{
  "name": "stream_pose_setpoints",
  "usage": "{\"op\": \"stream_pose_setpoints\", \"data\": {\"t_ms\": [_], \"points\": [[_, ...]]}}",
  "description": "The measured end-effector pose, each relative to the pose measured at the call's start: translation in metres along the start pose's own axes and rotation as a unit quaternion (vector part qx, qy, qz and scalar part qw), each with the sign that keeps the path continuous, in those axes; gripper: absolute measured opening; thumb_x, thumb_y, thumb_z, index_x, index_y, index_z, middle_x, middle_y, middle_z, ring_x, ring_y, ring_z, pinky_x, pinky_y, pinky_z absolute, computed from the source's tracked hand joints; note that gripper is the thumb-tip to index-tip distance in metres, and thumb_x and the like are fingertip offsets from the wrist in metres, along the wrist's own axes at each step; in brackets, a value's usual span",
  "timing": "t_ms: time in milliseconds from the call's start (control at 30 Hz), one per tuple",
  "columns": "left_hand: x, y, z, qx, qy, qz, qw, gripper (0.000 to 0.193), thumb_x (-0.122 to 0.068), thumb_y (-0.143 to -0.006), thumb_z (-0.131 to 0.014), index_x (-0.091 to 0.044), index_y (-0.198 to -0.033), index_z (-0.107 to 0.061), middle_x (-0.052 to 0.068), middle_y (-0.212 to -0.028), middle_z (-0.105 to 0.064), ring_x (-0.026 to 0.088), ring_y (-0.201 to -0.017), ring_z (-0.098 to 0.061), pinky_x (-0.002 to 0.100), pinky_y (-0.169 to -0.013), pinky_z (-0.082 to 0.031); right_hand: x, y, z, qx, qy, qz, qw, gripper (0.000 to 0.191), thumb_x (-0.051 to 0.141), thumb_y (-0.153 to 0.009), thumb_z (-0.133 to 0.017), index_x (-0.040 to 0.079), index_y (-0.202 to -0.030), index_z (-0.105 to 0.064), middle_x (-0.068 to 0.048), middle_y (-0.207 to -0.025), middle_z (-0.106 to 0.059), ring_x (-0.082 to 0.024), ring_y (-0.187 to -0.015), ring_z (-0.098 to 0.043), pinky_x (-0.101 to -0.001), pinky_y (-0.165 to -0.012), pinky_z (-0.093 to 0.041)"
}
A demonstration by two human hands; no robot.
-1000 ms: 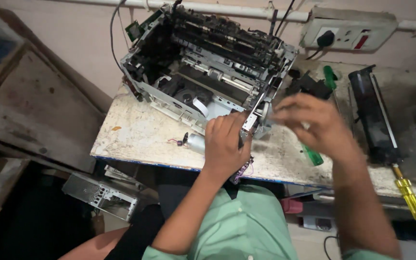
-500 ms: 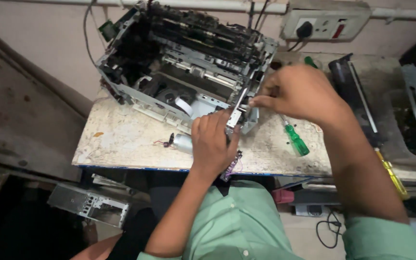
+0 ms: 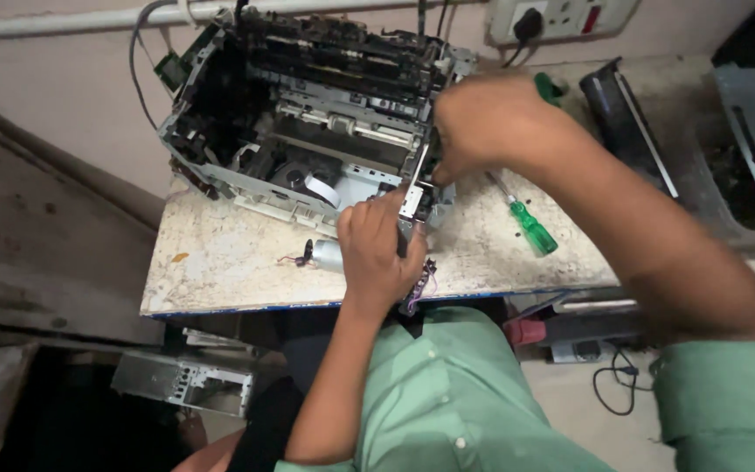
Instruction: The person uses a green-handled screwdriver to remove screws from a disassembled printer on a workbench. They detach a small metal bracket and a motor, then reposition internal components while continuing to unscrew and remove parts.
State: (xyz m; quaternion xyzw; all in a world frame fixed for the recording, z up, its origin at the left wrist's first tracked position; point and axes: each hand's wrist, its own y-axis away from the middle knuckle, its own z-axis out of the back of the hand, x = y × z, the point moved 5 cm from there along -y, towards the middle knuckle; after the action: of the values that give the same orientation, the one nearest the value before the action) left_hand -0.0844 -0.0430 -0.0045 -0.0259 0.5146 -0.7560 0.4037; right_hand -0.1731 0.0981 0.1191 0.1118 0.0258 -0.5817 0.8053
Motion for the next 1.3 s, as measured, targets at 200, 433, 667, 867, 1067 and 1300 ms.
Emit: {"op": "stream_pose_setpoints", "data": {"t_ms": [200,433,667,867,1067,1300], "points": [[-0.010,0.002,0.004,-0.001,-0.002,-0.005,1.000,0.053,-0.019,-0.084,-0.072,0.000,-0.132,-0.060,0.013,-0.112,-0.065,0.031,-0.102,-0.058,0.044,-0.098,-0.039,0.004,0.011,-0.002,0.008,0.026,-0.007,1.000,0.053,0.048,-0.066,-0.088,0.004,-0.095,-0.080,-0.016,-0.097,-0.077,-0.034,-0.094,-0.073,-0.0488,-0.079,-0.058],[-0.020,0.000,0.001,-0.023,-0.025,-0.002,0.999,0.049,-0.016,-0.085,-0.070,-0.003,-0.131,-0.062,0.011,-0.111,-0.067,0.028,-0.099,-0.060,0.042,-0.097,-0.041,-0.031,0.024,-0.040,0.019,-0.132,-0.055,0.989,0.044,0.053,-0.079,-0.078,0.010,-0.076,-0.078,-0.014,-0.073,-0.073,-0.031,-0.072,-0.071,-0.0461,-0.071,-0.056],[-0.031,-0.010,-0.004,-0.031,-0.020,-0.002,0.999,0.045,-0.019,-0.087,-0.074,-0.002,-0.127,-0.064,0.011,-0.102,-0.065,0.029,-0.096,-0.060,0.043,-0.095,-0.041,-0.049,0.025,-0.059,-0.104,-0.268,-0.021,0.957,0.050,0.051,-0.083,-0.076,0.006,-0.061,-0.068,-0.012,-0.054,-0.060,-0.026,-0.049,-0.058,-0.0426,-0.056,-0.049],[-0.030,-0.014,-0.016,-0.027,-0.018,-0.010,0.999,0.043,-0.018,-0.087,-0.075,0.001,-0.124,-0.064,0.012,-0.097,-0.062,0.030,-0.094,-0.059,0.044,-0.094,-0.041,-0.080,0.097,-0.081,-0.312,-0.251,-0.059,0.914,0.047,0.049,-0.085,-0.080,0.005,-0.076,-0.069,-0.013,-0.065,-0.064,-0.033,-0.061,-0.064,-0.0448,-0.057,-0.049],[-0.029,-0.014,-0.022,-0.022,-0.015,-0.002,1.000,0.044,-0.018,-0.088,-0.074,0.003,-0.125,-0.064,0.012,-0.094,-0.061,0.031,-0.093,-0.057,0.044,-0.091,-0.040,-0.082,0.141,-0.143,-0.322,-0.132,-0.137,0.927,0.036,0.039,-0.084,-0.076,0.012,-0.107,-0.077,-0.011,-0.087,-0.069,-0.033,-0.079,-0.069,-0.0447,-0.066,-0.053],[-0.021,-0.020,-0.019,-0.022,-0.010,-0.002,1.000,0.045,-0.020,-0.090,-0.072,0.003,-0.128,-0.063,0.013,-0.096,-0.060,0.032,-0.094,-0.057,0.045,-0.093,-0.040,-0.107,0.116,-0.143,-0.448,-0.276,-0.075,0.847,0.029,0.021,-0.091,-0.079,0.007,-0.116,-0.074,-0.012,-0.104,-0.073,-0.026,-0.088,-0.073,-0.0373,-0.077,-0.058]]}}
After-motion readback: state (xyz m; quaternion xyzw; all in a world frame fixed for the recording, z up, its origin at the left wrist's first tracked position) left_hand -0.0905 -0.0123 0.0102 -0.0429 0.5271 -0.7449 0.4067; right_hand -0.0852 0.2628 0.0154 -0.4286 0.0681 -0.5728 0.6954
